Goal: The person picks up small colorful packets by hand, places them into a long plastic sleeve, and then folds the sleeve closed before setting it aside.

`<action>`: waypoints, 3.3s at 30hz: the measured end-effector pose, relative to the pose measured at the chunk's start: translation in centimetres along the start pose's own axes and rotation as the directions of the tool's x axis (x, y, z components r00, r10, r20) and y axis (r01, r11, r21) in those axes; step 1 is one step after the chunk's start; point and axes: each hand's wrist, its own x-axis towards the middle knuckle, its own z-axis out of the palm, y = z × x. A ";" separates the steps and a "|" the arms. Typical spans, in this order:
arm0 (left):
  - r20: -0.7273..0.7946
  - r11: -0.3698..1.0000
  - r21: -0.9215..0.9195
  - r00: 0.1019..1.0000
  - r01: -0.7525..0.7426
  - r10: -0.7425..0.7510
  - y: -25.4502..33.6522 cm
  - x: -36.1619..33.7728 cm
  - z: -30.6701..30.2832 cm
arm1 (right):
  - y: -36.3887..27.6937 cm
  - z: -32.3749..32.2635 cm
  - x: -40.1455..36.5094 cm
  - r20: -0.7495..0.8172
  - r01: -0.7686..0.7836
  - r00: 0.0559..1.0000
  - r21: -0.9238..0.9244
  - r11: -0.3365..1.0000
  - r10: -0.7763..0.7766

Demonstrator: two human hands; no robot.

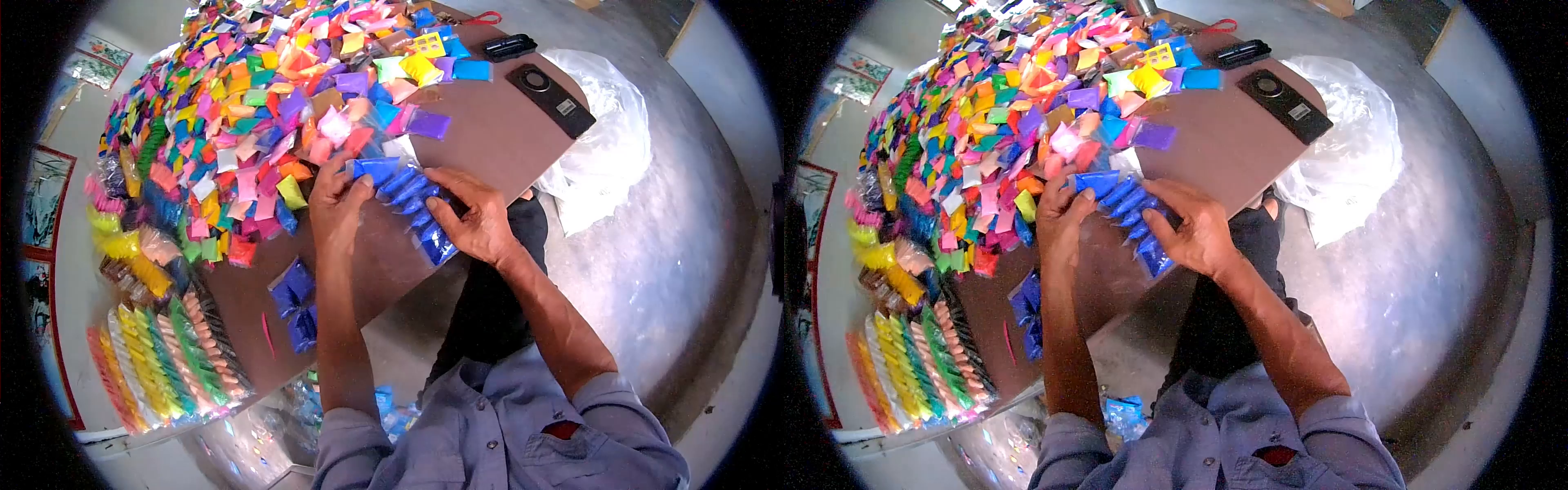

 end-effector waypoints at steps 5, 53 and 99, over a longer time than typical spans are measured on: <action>0.098 0.999 0.031 0.995 0.030 -0.033 -2.0 0.7 -1.7 | 0.0 0.1 0.0 -0.010 -0.007 1.000 -0.016 1.000 0.006; -0.305 0.470 0.838 0.952 0.278 -0.020 6.7 -17.5 -18.3 | 0.3 0.7 -0.5 -0.042 -0.047 0.998 -0.021 0.999 0.046; 0.137 0.935 0.351 0.985 0.053 -0.107 0.2 2.2 -2.3 | 0.1 0.7 -0.2 -0.042 -0.024 0.999 -0.029 0.999 0.022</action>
